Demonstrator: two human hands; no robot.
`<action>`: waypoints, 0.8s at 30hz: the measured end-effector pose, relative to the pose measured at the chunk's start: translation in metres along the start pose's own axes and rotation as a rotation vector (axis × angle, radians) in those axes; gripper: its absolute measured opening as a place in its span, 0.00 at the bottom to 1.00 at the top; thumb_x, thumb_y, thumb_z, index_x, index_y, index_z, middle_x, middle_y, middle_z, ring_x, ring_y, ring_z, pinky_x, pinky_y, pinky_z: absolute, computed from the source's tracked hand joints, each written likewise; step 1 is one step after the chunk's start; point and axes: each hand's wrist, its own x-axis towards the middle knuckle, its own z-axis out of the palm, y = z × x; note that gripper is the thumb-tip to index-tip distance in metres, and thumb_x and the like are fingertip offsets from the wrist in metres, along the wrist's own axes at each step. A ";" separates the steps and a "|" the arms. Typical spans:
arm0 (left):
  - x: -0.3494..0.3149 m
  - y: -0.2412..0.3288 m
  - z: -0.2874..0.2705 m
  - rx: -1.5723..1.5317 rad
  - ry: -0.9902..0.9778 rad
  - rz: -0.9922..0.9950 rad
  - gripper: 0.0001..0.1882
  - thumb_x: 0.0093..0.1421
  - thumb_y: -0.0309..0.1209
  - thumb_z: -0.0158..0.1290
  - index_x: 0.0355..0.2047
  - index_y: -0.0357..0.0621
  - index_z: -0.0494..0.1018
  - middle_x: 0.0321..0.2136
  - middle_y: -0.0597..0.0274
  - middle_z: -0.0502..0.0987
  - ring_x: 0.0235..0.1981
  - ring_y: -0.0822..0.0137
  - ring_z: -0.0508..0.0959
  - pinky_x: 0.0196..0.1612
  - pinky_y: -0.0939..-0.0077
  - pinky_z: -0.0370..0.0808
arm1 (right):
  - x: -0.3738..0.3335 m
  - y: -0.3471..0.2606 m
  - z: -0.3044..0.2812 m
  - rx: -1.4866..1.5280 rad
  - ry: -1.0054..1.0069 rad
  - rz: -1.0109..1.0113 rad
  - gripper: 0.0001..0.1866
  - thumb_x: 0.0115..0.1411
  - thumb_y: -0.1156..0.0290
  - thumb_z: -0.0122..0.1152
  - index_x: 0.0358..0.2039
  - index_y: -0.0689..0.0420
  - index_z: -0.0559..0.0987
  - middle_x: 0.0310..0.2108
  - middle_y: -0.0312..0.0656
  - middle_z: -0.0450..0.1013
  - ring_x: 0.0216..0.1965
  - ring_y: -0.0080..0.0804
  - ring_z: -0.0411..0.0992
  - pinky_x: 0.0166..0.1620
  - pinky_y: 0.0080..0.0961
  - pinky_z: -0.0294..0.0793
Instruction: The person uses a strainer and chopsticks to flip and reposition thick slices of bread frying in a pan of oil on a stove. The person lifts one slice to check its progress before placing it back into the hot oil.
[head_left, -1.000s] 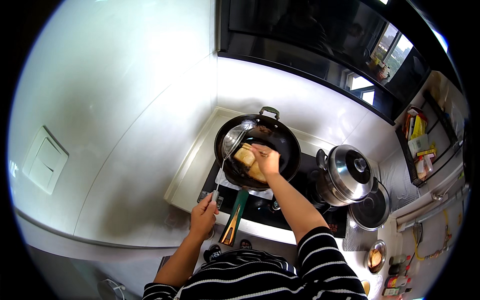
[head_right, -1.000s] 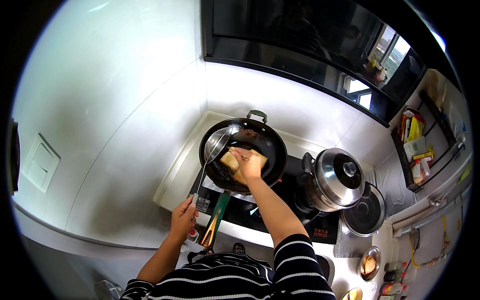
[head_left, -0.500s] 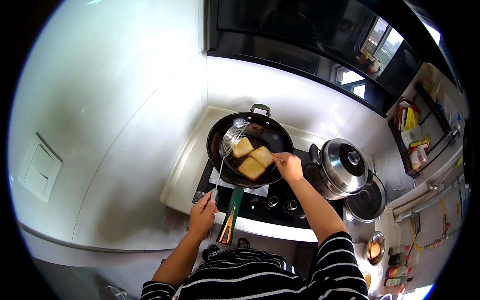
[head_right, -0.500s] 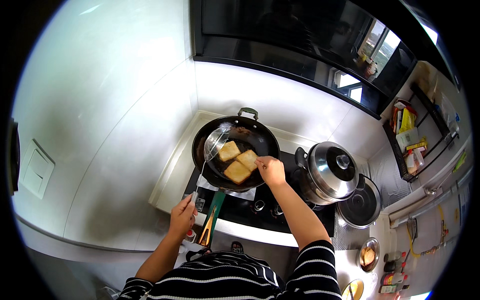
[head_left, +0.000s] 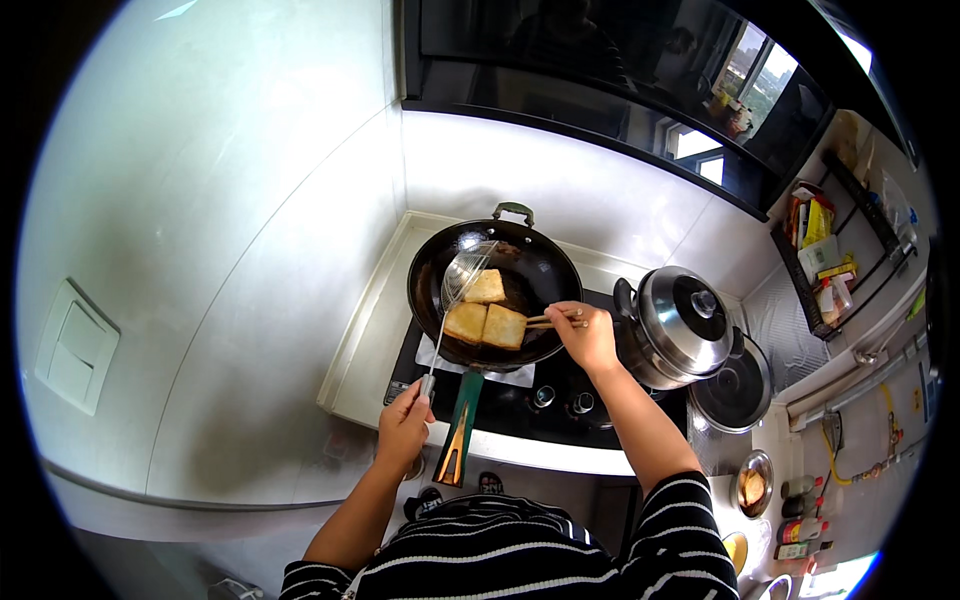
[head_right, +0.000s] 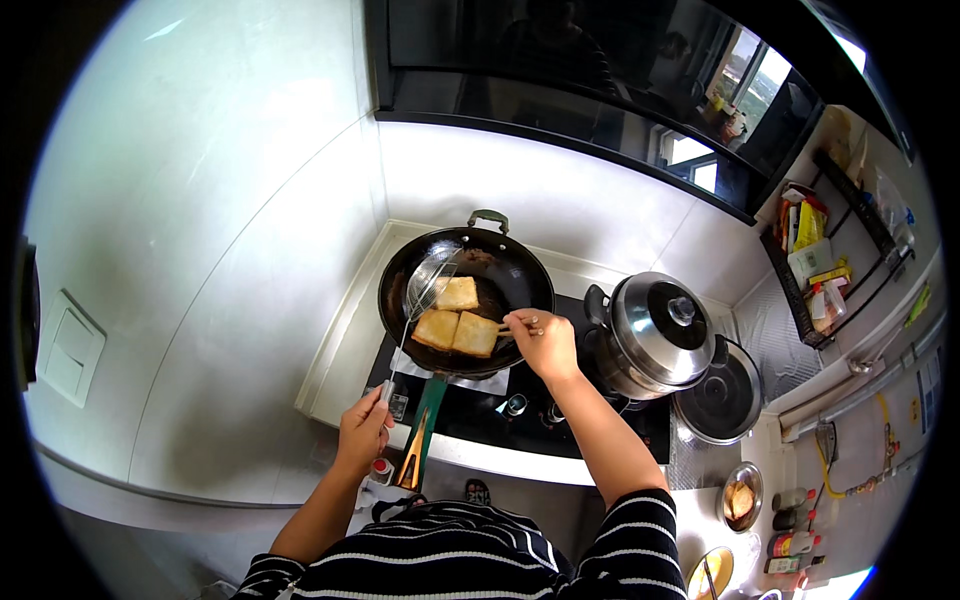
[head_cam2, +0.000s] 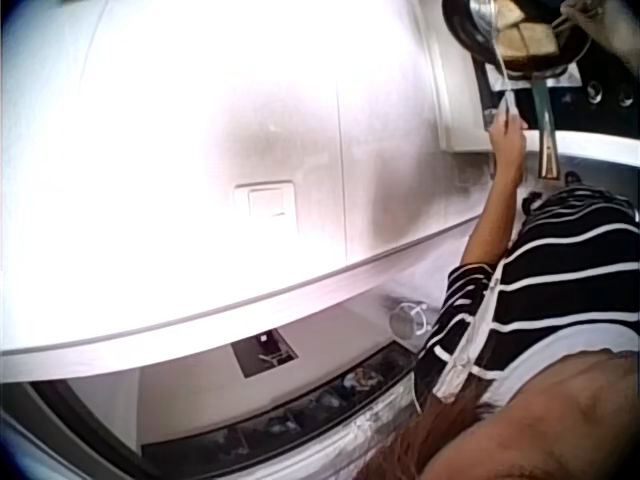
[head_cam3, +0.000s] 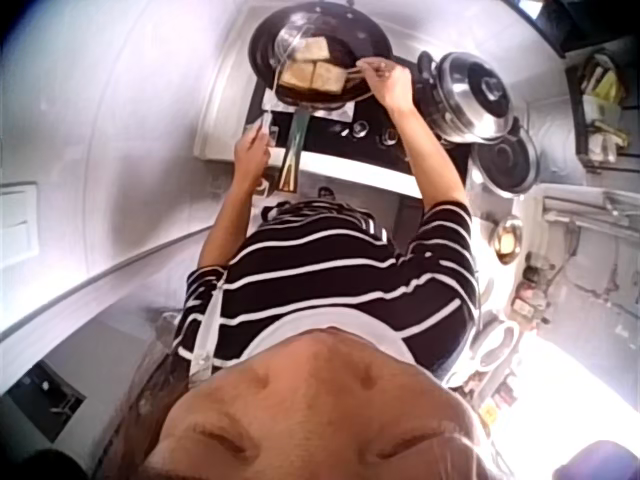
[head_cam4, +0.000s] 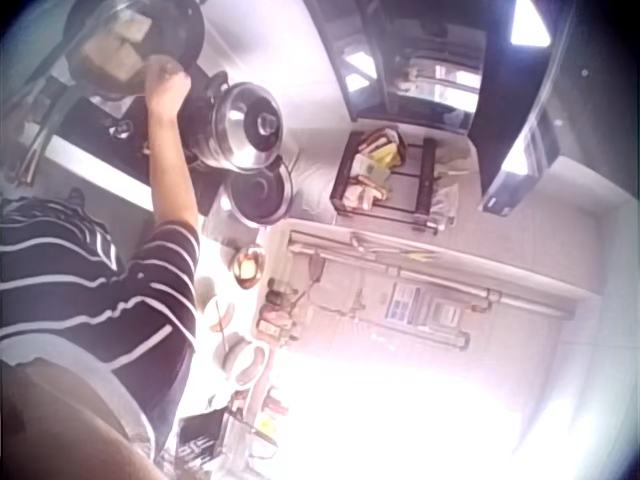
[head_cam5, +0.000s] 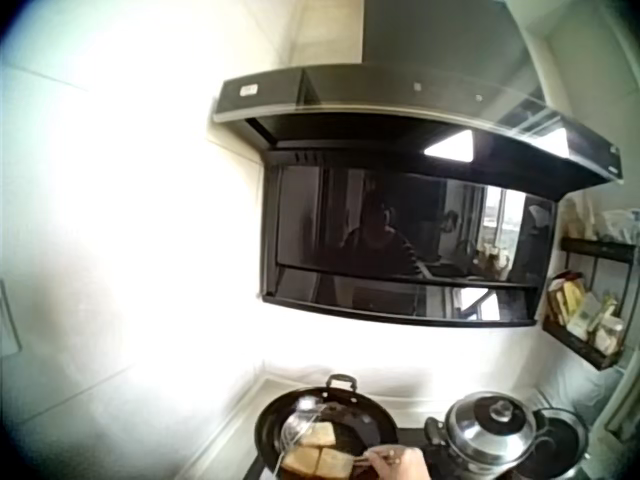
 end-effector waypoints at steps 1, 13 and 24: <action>-0.001 0.001 -0.001 0.001 0.003 0.003 0.20 0.65 0.30 0.46 0.57 0.38 0.66 0.20 0.70 0.69 0.14 0.84 0.62 0.17 0.88 0.59 | 0.003 0.007 0.005 0.040 0.032 0.017 0.07 0.53 0.69 0.64 0.28 0.59 0.82 0.23 0.46 0.77 0.25 0.36 0.78 0.29 0.24 0.75; -0.009 0.005 -0.004 -0.011 0.065 -0.004 0.19 0.65 0.30 0.46 0.56 0.40 0.68 0.20 0.71 0.69 0.14 0.84 0.62 0.16 0.88 0.59 | 0.035 0.073 0.061 0.174 0.308 0.524 0.14 0.55 0.63 0.64 0.29 0.64 0.82 0.20 0.44 0.78 0.22 0.29 0.78 0.32 0.22 0.75; -0.009 0.003 -0.004 -0.017 0.081 0.002 0.19 0.65 0.30 0.46 0.55 0.40 0.68 0.19 0.71 0.69 0.14 0.84 0.63 0.16 0.89 0.59 | 0.034 0.072 0.070 0.084 0.245 0.373 0.13 0.54 0.63 0.64 0.27 0.61 0.82 0.19 0.43 0.77 0.22 0.30 0.78 0.30 0.24 0.75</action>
